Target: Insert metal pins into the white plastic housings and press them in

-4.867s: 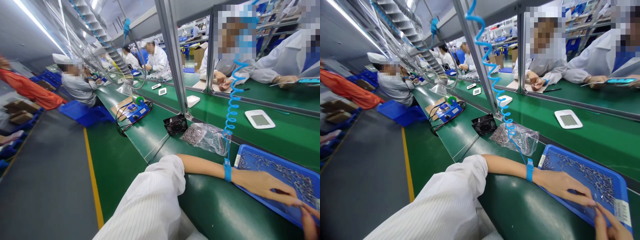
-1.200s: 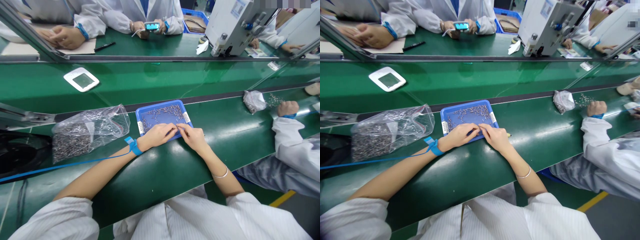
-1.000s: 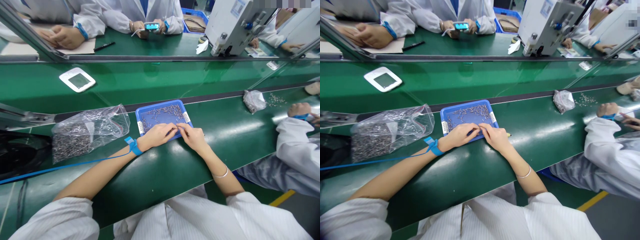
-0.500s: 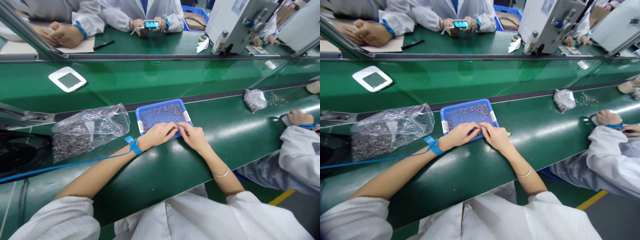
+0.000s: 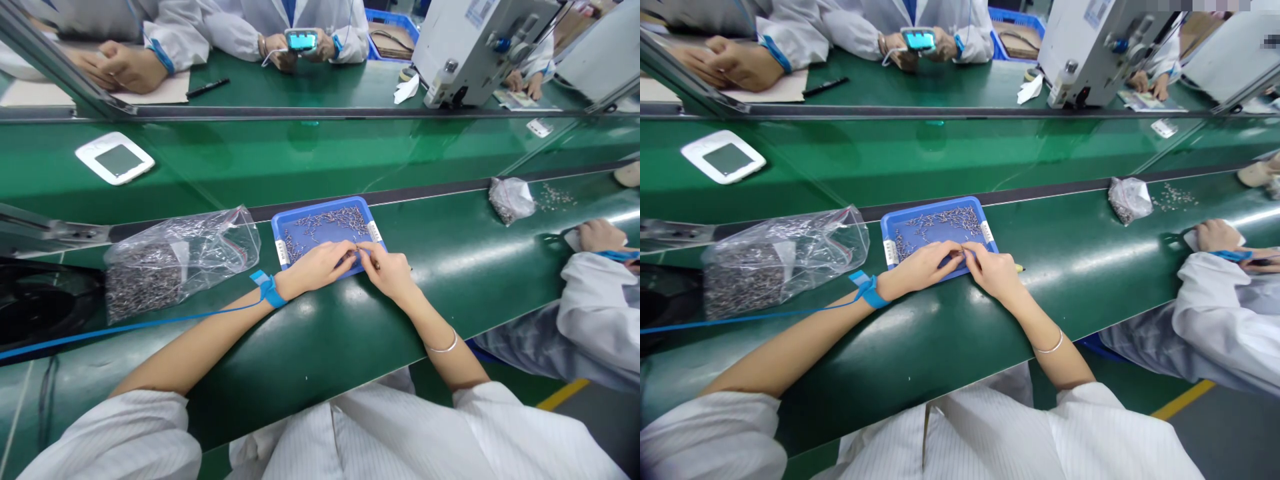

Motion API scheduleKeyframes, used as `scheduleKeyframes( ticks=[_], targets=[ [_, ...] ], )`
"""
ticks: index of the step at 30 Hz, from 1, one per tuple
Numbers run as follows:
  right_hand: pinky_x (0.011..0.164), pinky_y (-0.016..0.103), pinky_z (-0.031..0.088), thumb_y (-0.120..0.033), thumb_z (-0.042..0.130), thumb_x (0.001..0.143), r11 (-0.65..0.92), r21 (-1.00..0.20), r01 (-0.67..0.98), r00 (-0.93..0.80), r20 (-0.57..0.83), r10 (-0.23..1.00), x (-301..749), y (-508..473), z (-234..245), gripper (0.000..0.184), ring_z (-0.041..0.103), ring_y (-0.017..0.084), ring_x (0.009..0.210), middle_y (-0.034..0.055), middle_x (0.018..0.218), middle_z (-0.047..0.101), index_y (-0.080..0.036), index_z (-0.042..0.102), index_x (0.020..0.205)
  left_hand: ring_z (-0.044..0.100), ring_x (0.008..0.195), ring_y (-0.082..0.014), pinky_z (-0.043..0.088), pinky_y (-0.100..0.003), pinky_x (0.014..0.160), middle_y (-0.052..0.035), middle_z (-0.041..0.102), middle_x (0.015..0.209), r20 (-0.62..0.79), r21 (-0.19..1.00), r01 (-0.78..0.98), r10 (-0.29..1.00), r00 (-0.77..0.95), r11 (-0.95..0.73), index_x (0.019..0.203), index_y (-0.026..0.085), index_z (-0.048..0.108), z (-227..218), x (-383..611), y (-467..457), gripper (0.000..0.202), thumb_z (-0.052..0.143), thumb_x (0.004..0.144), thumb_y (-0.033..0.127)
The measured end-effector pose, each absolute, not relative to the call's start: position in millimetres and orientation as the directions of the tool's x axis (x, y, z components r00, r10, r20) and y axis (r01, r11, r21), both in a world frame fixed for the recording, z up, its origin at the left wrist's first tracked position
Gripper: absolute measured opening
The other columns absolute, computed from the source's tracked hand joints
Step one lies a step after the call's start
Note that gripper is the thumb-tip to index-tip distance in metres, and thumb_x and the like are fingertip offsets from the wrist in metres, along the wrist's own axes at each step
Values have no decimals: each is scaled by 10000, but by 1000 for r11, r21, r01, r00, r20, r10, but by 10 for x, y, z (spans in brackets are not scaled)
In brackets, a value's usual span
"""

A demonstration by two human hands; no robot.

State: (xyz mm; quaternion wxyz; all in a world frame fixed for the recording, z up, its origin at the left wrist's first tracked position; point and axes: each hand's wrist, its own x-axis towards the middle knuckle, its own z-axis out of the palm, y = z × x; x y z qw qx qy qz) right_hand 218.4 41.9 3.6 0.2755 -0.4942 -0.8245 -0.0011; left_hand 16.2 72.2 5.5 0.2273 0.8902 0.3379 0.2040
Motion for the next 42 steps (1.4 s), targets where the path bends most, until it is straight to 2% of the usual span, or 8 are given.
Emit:
scheduleKeyframes(
  ticks=[5, 12, 18, 26, 42],
  targets=[
    [507, 211, 351, -375, 365, 1043, 465, -280, 840, -315, 447, 837, 2162, 416, 43, 366, 548, 80, 453, -18, 629, 665, -186, 670, 1115, 611, 979, -222, 483, -380, 887, -90, 645, 1061, 218, 589, 475, 695, 685, -653, 1127, 156, 544, 45, 177, 754, 272, 380, 1031, 350],
    [509, 215, 338, -386, 405, 1026, 386, -306, 870, -222, 456, 862, 2131, 414, 27, 342, 554, 92, 458, -37, 581, 621, -202, 688, 1077, 499, 1207, -256, 422, -461, 1043, -120, 538, 1304, 178, 579, 511, 710, 681, -636, 1207, 162, 559, -52, 184, 791, 332, 392, 1029, 387],
    [519, 229, 321, -374, 455, 1001, 301, -333, 893, -161, 388, 907, 2136, 418, 1, 291, 559, 112, 470, -42, 589, 619, -218, 683, 1093, 492, 1239, -255, 413, -471, 1073, -123, 536, 1312, 189, 575, 502, 702, 687, -646, 1238, 166, 554, -62, 181, 790, 330, 399, 1026, 365],
    [550, 241, 260, -361, 478, 997, 79, -268, 960, -39, 152, 988, 2122, 425, 62, 261, 632, 156, 594, -16, 703, 692, -227, 646, 1146, 486, 1264, -258, 409, -463, 1080, -124, 530, 1335, 156, 561, 528, 708, 689, -637, 1232, 159, 565, -28, 191, 784, 311, 421, 1017, 333],
    [570, 261, 254, -358, 478, 997, 40, -233, 972, -36, 19, 999, 2122, 439, 149, 252, 657, 168, 679, -4, 808, 728, -250, 638, 1159, 507, 1232, -257, 414, -461, 1059, -106, 556, 1332, 157, 533, 534, 696, 700, -657, 1256, 171, 598, -25, 196, 796, 341, 396, 1026, 320]
  ],
)
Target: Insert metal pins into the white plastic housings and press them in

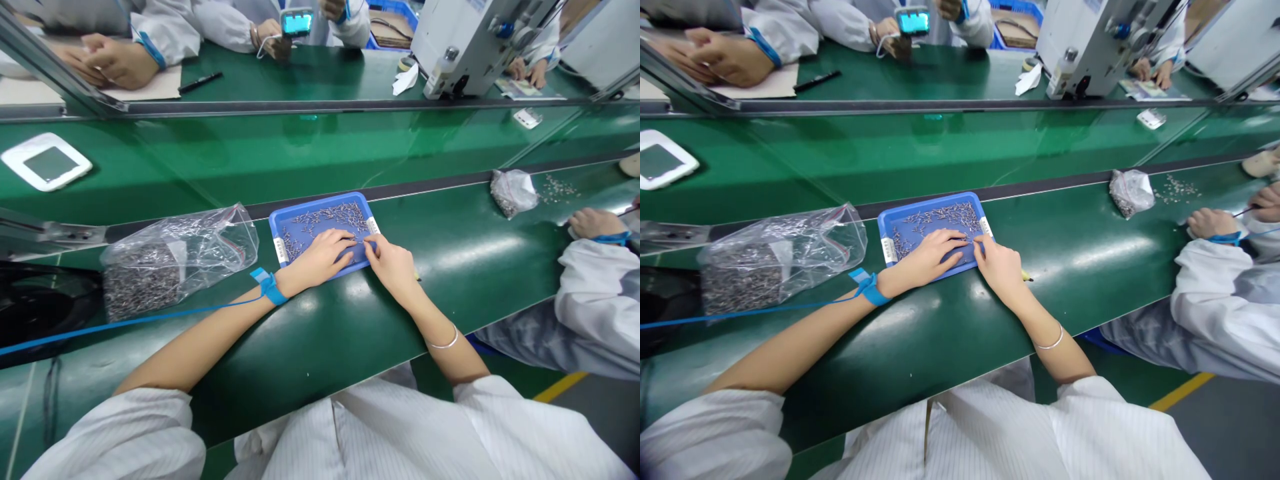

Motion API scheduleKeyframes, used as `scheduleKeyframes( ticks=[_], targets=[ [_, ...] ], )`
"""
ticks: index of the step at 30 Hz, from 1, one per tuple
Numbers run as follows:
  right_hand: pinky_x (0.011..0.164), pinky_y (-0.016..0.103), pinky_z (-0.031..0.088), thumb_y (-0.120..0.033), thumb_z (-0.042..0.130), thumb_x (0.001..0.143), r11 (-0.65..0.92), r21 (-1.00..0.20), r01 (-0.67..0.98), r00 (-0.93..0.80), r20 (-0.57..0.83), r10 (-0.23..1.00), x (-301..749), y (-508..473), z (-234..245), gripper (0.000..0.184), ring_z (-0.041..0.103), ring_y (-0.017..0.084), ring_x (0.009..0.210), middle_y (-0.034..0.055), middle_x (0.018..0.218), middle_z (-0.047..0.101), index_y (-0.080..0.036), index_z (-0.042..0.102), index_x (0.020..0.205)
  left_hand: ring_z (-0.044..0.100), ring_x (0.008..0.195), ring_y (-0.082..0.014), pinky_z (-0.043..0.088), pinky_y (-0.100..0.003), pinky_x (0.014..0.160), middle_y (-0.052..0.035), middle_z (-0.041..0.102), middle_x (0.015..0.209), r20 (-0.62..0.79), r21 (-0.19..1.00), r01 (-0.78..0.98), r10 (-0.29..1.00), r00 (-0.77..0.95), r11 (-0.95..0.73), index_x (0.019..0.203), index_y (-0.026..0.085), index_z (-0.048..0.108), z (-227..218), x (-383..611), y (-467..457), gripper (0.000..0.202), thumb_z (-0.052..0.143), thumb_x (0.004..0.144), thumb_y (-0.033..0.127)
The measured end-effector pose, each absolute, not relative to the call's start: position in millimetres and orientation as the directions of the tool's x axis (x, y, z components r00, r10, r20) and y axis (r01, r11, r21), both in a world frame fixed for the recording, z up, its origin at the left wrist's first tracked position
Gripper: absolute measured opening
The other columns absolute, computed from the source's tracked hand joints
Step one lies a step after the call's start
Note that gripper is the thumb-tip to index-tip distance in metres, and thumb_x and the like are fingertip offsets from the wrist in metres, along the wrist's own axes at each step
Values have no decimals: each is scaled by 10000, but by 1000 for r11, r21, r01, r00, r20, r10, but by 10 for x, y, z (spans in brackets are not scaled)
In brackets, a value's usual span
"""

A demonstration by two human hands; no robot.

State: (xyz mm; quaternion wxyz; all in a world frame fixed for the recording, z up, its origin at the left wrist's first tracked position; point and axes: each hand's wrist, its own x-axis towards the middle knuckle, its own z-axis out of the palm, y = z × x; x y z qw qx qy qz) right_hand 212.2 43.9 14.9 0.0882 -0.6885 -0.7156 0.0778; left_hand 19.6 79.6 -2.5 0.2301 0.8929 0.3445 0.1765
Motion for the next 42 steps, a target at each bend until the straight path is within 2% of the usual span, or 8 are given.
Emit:
scheduleKeyframes(
  ticks=[9, 15, 19, 33, 35, 38, 42],
  targets=[
    [580, 262, 276, -356, 467, 1001, 64, -227, 972, -63, 11, 998, 2138, 442, 135, 243, 665, 169, 701, -11, 839, 735, -268, 628, 1160, 528, 1217, -252, 422, -455, 1050, -100, 598, 1280, 202, 510, 525, 687, 698, -682, 1207, 167, 641, -75, 191, 823, 312, 417, 1017, 271],
    [573, 262, 269, -353, 484, 996, 59, -236, 970, -63, -7, 998, 2135, 445, 155, 238, 660, 166, 694, -6, 823, 731, -259, 635, 1154, 599, 1032, -224, 488, -396, 948, -81, 654, 1096, 237, 559, 507, 712, 661, -656, 1161, 168, 648, -145, 148, 866, 247, 529, 982, 289],
    [571, 265, 270, -352, 483, 996, 66, -238, 969, -69, -4, 998, 2137, 447, 163, 235, 659, 167, 692, -10, 818, 727, -266, 638, 1151, 594, 1022, -233, 487, -405, 941, -83, 663, 1061, 243, 551, 510, 711, 660, -661, 1070, 164, 675, -148, 142, 870, 196, 548, 972, 277],
    [576, 259, 270, -349, 461, 1008, 87, -232, 969, -93, -16, 996, 2141, 448, 173, 240, 661, 168, 707, -8, 833, 727, -267, 627, 1160, 565, 966, -204, 484, -379, 894, -51, 607, 1005, 221, 646, 533, 801, 556, -547, 1005, 182, 534, -64, 183, 806, 92, 466, 978, 239],
    [576, 260, 273, -352, 452, 1012, 95, -232, 968, -100, -10, 995, 2145, 447, 167, 245, 659, 166, 706, -5, 833, 726, -264, 627, 1158, 580, 960, -192, 495, -365, 892, -46, 601, 1007, 229, 673, 528, 824, 518, -518, 1017, 190, 515, -79, 181, 806, 68, 486, 964, 223],
    [574, 261, 271, -357, 452, 1013, 105, -233, 967, -109, -4, 994, 2150, 445, 157, 248, 655, 163, 698, -2, 832, 724, -257, 628, 1157, 606, 995, -182, 506, -350, 921, -49, 602, 1037, 241, 712, 510, 850, 468, -483, 1126, 191, 488, -85, 179, 801, 180, 515, 948, 193],
    [570, 262, 256, -359, 462, 1012, 97, -232, 968, -100, -3, 995, 2148, 441, 165, 244, 647, 165, 680, 0, 823, 724, -254, 631, 1154, 615, 1029, -182, 503, -351, 958, -57, 618, 1066, 257, 698, 523, 853, 455, -489, 1228, 184, 483, -59, 181, 795, 269, 504, 960, 173]
  ],
)
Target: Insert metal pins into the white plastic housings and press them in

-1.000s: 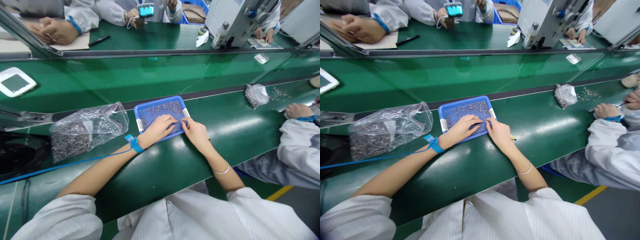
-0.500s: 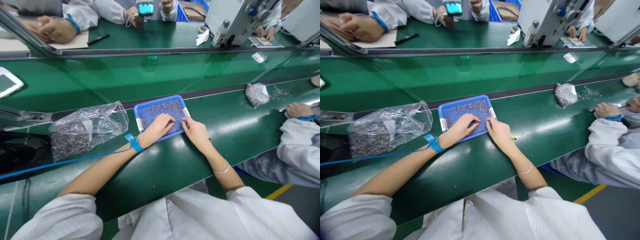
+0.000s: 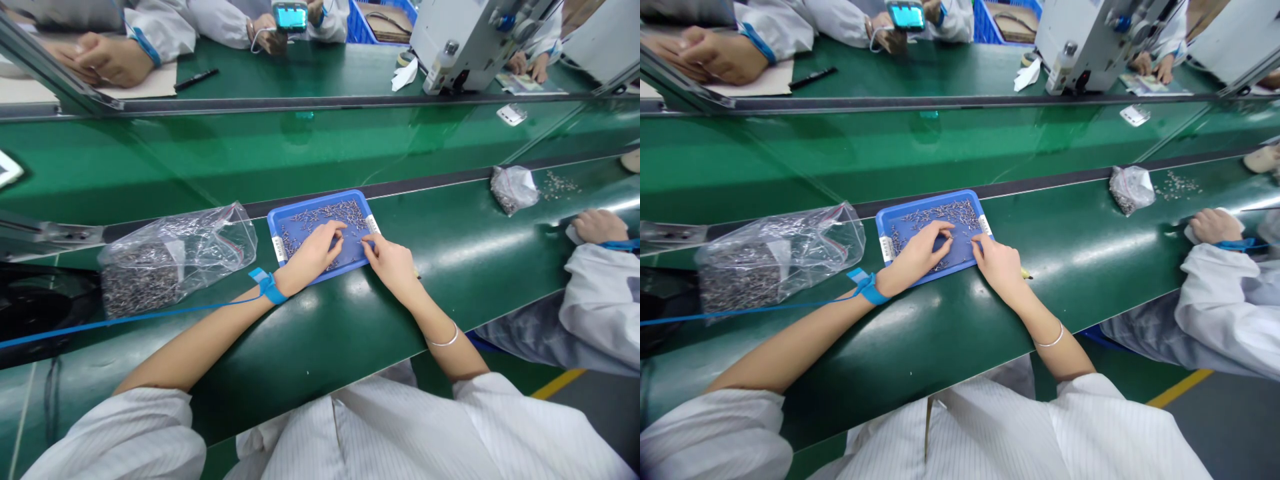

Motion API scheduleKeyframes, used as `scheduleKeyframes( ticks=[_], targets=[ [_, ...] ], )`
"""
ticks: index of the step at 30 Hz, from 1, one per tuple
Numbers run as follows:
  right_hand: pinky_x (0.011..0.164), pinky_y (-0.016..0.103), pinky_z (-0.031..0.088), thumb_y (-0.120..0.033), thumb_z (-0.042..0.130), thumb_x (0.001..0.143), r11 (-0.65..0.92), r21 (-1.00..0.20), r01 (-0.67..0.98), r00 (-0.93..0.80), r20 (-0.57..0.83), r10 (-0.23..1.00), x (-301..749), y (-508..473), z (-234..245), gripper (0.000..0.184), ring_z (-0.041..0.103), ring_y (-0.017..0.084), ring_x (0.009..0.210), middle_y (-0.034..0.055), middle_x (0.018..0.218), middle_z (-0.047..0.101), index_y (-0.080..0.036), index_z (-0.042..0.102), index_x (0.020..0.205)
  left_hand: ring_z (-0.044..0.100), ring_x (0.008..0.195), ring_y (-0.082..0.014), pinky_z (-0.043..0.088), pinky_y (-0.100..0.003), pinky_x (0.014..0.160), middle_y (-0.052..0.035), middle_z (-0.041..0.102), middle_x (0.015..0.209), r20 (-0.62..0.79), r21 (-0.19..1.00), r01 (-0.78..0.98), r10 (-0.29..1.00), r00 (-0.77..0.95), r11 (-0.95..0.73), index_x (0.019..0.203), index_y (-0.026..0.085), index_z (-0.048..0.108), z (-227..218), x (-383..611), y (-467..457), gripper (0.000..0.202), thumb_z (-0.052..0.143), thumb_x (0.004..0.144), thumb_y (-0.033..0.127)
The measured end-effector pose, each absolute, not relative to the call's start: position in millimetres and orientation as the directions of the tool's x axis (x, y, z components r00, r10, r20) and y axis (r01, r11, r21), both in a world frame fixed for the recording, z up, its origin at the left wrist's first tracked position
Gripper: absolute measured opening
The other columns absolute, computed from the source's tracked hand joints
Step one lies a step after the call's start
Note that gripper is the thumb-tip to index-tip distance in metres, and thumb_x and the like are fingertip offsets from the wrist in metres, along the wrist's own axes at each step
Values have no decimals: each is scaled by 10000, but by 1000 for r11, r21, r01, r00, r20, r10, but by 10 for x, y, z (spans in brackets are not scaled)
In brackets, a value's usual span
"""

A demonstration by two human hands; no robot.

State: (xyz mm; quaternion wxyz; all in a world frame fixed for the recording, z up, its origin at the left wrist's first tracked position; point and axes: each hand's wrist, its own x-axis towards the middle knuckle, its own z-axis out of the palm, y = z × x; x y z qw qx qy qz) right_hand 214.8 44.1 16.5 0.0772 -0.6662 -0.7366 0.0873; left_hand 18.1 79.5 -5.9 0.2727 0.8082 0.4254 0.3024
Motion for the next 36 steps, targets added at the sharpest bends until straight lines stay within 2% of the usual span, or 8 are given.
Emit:
scheduleKeyframes(
  ticks=[6, 12, 18, 24, 31, 36],
  targets=[
    [567, 261, 247, -355, 469, 1009, 88, -225, 970, -93, -11, 996, 2142, 443, 178, 232, 650, 168, 682, -11, 823, 724, -264, 630, 1149, 638, 1026, -181, 516, -336, 945, -55, 661, 1062, 267, 667, 565, 864, 427, -486, 1106, 168, 582, -38, 167, 806, 159, 528, 957, 171],
    [571, 261, 265, -351, 460, 1011, 84, -231, 969, -93, -28, 995, 2139, 442, 196, 244, 660, 166, 708, -5, 826, 724, -262, 624, 1169, 656, 994, -175, 521, -324, 924, -34, 690, 1043, 232, 685, 573, 881, 413, -449, 1055, 182, 599, -18, 154, 793, 116, 552, 949, 194],
    [568, 263, 268, -351, 455, 1010, 89, -236, 968, -98, -25, 995, 2136, 435, 209, 245, 664, 169, 714, -2, 822, 722, -259, 628, 1157, 670, 937, -177, 533, -310, 844, -20, 696, 987, 207, 721, 557, 896, 393, -411, 969, 197, 602, 0, 135, 780, 67, 567, 950, 251],
    [570, 265, 270, -353, 450, 1014, 99, -222, 970, -107, -22, 994, 2140, 438, 198, 243, 667, 163, 722, -8, 830, 723, -262, 624, 1157, 666, 982, -171, 525, -311, 892, -25, 697, 1048, 203, 728, 528, 873, 445, -438, 1061, 203, 605, 30, 138, 780, 160, 474, 1007, 278],
    [569, 268, 273, -358, 455, 1014, 109, -218, 970, -115, -13, 993, 2134, 433, 188, 236, 665, 156, 712, -16, 822, 718, -263, 628, 1142, 649, 1133, -171, 505, -333, 1010, -52, 682, 1202, 185, 774, 484, 877, 443, -408, 1268, 195, 535, 5, 159, 790, 274, 401, 1034, 241],
    [572, 265, 279, -355, 440, 1014, 116, -214, 970, -120, -7, 993, 2148, 433, 177, 246, 663, 158, 714, -11, 830, 717, -261, 625, 1146, 635, 1176, -177, 502, -343, 1030, -48, 675, 1236, 175, 781, 483, 881, 439, -396, 1276, 200, 531, -2, 167, 792, 284, 383, 1040, 254]
  ],
)
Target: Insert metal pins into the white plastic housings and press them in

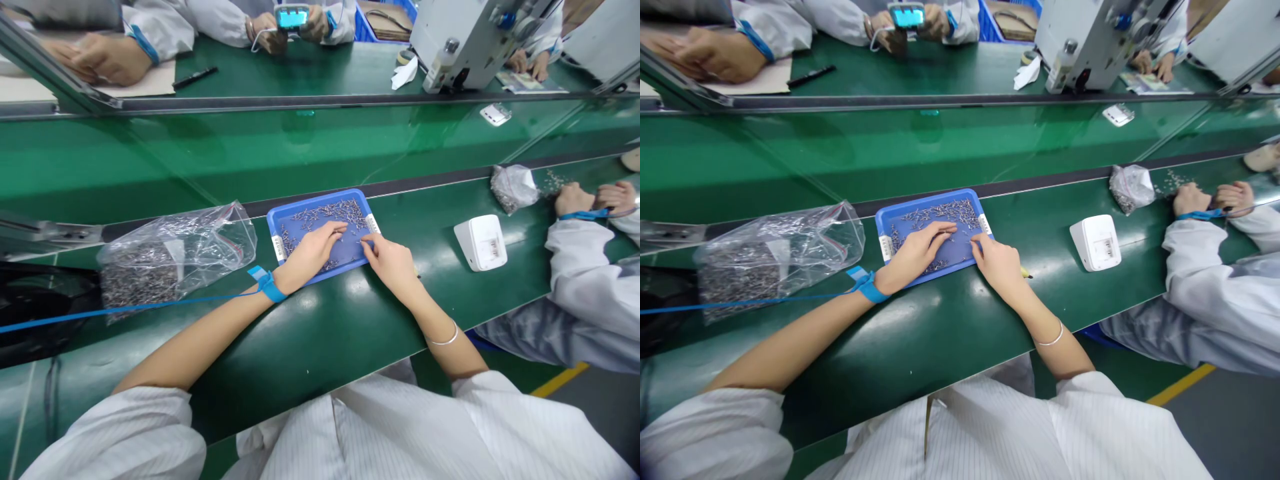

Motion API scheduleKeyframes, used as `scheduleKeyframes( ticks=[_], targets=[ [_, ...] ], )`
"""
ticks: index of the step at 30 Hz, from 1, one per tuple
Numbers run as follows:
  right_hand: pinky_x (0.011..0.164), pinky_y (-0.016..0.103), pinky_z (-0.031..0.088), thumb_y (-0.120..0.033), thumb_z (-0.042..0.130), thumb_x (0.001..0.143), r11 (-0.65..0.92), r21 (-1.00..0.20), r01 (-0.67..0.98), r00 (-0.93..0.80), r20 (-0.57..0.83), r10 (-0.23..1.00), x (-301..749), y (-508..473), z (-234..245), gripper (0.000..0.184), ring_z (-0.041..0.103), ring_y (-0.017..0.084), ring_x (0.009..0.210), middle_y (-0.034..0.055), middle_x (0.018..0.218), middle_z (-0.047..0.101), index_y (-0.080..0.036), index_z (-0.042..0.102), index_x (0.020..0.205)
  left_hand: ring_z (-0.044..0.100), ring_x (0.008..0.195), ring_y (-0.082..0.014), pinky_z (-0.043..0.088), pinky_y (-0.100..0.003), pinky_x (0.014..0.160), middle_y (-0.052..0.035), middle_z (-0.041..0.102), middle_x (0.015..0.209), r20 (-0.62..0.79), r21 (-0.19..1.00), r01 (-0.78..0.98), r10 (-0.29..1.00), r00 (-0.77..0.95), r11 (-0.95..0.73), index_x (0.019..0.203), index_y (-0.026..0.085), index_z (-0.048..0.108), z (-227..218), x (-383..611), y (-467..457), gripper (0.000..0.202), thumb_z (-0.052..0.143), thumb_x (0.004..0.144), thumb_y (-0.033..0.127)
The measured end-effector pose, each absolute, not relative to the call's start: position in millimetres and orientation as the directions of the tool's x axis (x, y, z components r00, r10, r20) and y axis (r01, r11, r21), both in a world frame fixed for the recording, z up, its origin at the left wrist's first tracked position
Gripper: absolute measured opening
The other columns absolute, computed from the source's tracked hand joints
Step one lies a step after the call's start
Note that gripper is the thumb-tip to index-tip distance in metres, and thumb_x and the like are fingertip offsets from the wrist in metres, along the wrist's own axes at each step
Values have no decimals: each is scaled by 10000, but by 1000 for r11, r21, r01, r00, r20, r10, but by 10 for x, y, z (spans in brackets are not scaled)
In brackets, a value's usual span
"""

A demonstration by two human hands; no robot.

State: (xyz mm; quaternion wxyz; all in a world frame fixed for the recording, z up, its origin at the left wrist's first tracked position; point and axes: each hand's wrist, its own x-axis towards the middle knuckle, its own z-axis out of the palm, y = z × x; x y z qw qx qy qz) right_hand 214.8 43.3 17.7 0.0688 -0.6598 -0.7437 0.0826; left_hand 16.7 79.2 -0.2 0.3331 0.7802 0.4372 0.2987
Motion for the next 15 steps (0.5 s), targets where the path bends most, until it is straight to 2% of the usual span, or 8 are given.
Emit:
scheduleKeyframes(
  ticks=[5, 8, 11, 15],
  targets=[
    [574, 263, 284, -355, 442, 1014, 110, -218, 970, -117, -19, 993, 2152, 435, 183, 243, 658, 157, 707, -10, 834, 718, -264, 626, 1146, 628, 1182, -181, 490, -334, 1034, -35, 660, 1264, 164, 777, 496, 886, 433, -387, 1257, 214, 550, 32, 174, 782, 279, 398, 1043, 308],
    [571, 260, 275, -354, 446, 1016, 115, -221, 968, -122, -18, 992, 2152, 437, 184, 235, 658, 161, 709, -10, 832, 719, -263, 623, 1141, 635, 1125, -204, 495, -367, 1009, -43, 676, 1205, 170, 726, 554, 887, 428, -407, 1217, 204, 576, 23, 172, 785, 263, 446, 1026, 328],
    [570, 262, 268, -353, 452, 1016, 121, -222, 968, -128, -17, 992, 2151, 440, 182, 228, 660, 165, 708, -10, 826, 720, -260, 621, 1138, 609, 1116, -220, 480, -402, 1017, -65, 663, 1175, 230, 654, 595, 872, 432, -467, 1184, 183, 589, -3, 158, 796, 237, 463, 1012, 286],
    [573, 268, 278, -358, 458, 1014, 110, -225, 968, -119, -26, 993, 2148, 442, 190, 226, 663, 165, 708, -12, 835, 720, -259, 625, 1131, 522, 1216, -242, 424, -446, 1077, -96, 587, 1247, 316, 559, 645, 853, 414, -521, 1178, 186, 590, -16, 139, 808, 236, 462, 980, 194]
  ],
)
